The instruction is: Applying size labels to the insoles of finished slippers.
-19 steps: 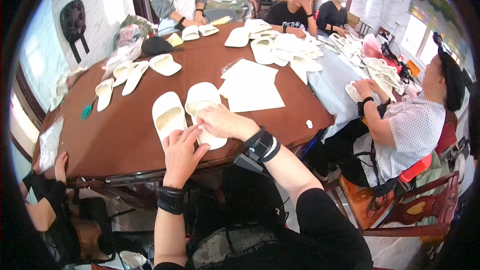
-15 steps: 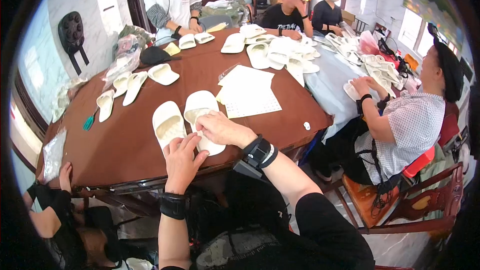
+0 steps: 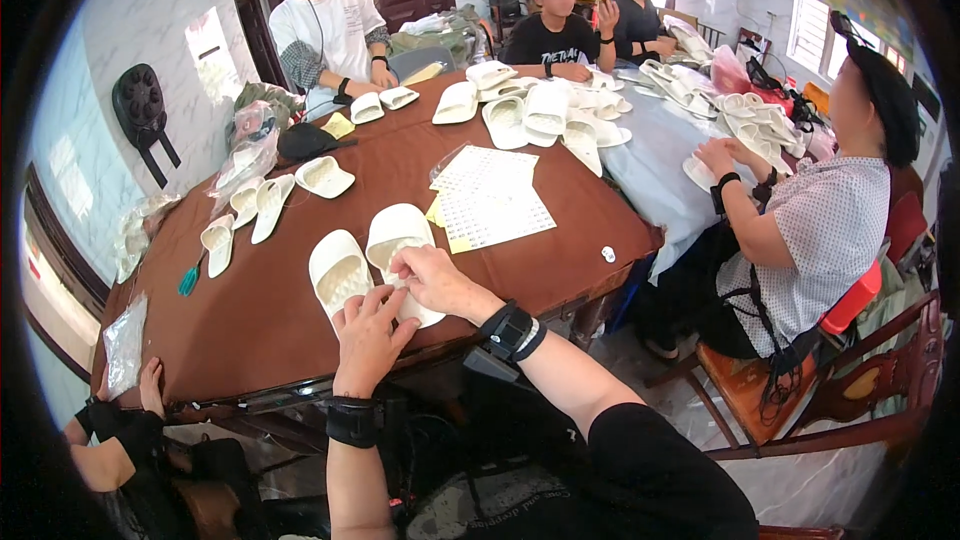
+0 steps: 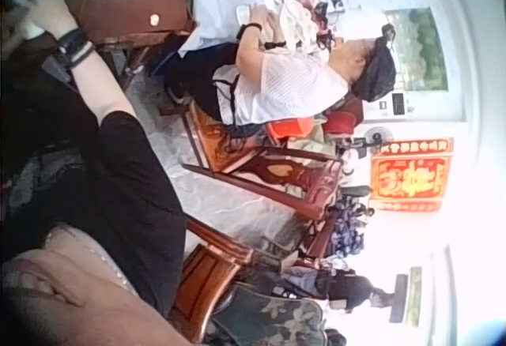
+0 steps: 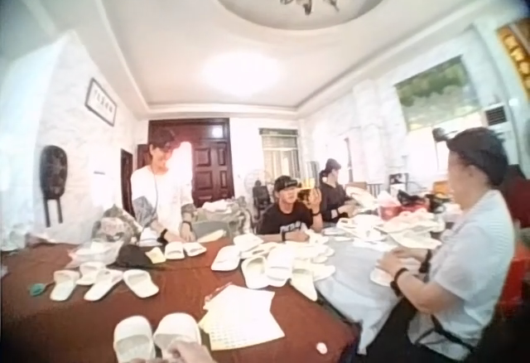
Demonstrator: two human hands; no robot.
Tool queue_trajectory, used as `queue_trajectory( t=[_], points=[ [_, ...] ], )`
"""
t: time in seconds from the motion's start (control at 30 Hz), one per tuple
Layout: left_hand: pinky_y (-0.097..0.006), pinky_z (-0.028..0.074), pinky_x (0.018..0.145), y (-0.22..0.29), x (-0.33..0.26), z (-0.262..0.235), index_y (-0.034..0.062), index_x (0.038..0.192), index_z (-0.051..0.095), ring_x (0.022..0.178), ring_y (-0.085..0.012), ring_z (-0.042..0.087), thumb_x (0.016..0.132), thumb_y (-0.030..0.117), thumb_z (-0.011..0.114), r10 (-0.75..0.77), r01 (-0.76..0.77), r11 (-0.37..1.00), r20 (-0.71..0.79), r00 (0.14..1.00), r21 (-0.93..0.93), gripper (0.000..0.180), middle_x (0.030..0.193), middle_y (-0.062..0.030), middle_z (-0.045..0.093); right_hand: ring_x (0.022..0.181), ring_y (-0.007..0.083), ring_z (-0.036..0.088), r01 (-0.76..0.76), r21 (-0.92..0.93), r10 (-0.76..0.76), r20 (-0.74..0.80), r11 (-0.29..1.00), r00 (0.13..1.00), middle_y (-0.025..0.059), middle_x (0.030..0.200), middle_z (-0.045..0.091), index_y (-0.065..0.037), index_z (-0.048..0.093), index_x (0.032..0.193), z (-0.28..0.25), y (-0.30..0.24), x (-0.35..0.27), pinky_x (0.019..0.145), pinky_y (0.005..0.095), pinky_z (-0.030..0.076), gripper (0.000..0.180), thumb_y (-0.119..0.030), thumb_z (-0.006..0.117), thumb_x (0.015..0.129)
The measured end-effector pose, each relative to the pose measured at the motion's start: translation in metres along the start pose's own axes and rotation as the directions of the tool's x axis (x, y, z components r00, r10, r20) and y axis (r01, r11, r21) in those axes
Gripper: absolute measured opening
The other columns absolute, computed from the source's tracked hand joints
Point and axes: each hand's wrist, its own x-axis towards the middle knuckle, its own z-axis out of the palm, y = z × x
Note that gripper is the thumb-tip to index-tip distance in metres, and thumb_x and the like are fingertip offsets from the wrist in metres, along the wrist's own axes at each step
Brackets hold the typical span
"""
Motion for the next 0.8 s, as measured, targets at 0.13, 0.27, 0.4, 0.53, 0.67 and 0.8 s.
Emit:
queue_trajectory(
  t=[0.13,0.27,0.4,0.53,0.67,0.8],
  points=[
    [-0.046,0.035,0.093,0.000,0.000,-0.001,0.0164,0.124,0.061,0.110,-0.0276,0.048,0.082,0.032,0.068,0.009,-0.009,1.000,0.006,1.000,0.015,0.045,0.124,-0.0002,0.056,0.092,0.0344,0.060,-0.044,0.057,0.042,0.044,0.997,0.998,0.0164,0.092,0.064,-0.002,0.060,0.099,-0.001,-0.005,-0.001,0.081,0.0430,0.048,0.019,0.002,0.054,0.081],
    [-0.046,0.035,0.093,0.003,0.001,-0.002,0.0171,0.126,0.059,0.110,-0.0280,0.048,0.082,0.032,0.069,-0.006,0.006,1.000,0.016,1.000,-0.016,0.048,0.124,-0.0001,0.056,0.093,0.0345,0.060,-0.032,0.007,0.032,0.036,0.999,0.999,0.0166,0.092,0.064,-0.002,0.059,0.100,-0.003,-0.005,-0.001,0.081,0.0428,0.048,0.018,0.001,0.056,0.082],
    [-0.046,0.035,0.093,0.002,0.003,-0.002,0.0181,0.127,0.059,0.109,-0.0285,0.049,0.081,0.032,0.069,-0.003,0.003,1.000,0.032,0.999,-0.005,0.049,0.123,0.0002,0.056,0.093,0.0351,0.060,-0.048,0.011,0.047,0.036,0.999,0.998,0.0166,0.093,0.064,-0.002,0.059,0.100,-0.003,-0.005,-0.002,0.081,0.0433,0.048,0.018,-0.001,0.058,0.082],
    [-0.045,0.035,0.090,0.003,0.004,0.000,0.0184,0.125,0.062,0.104,-0.0277,0.050,0.078,0.031,0.070,0.013,-0.013,1.000,0.008,1.000,0.016,0.049,0.116,-0.0010,0.058,0.089,0.0327,0.060,-0.006,-0.040,0.006,-0.015,0.999,1.000,0.0144,0.089,0.064,-0.004,0.058,0.098,-0.001,-0.006,-0.003,0.078,0.0417,0.049,0.021,0.006,0.052,0.080],
    [-0.045,0.035,0.088,0.002,0.008,0.002,0.0189,0.124,0.062,0.103,-0.0277,0.050,0.076,0.032,0.070,0.015,-0.016,0.998,0.012,1.000,0.061,0.051,0.113,-0.0012,0.057,0.091,0.0323,0.058,0.011,-0.030,-0.012,-0.038,0.999,0.999,0.0127,0.088,0.064,-0.005,0.058,0.097,0.001,-0.004,-0.004,0.081,0.0412,0.047,0.019,0.004,0.052,0.082],
    [-0.046,0.036,0.087,0.004,0.010,0.002,0.0183,0.124,0.063,0.102,-0.0279,0.050,0.075,0.033,0.069,0.004,-0.006,0.997,0.029,1.000,0.073,0.051,0.112,-0.0018,0.057,0.090,0.0323,0.059,-0.016,-0.041,0.015,-0.021,0.999,1.000,0.0124,0.088,0.064,-0.005,0.058,0.097,0.000,-0.002,-0.005,0.080,0.0416,0.046,0.019,0.004,0.053,0.081]
  ],
)
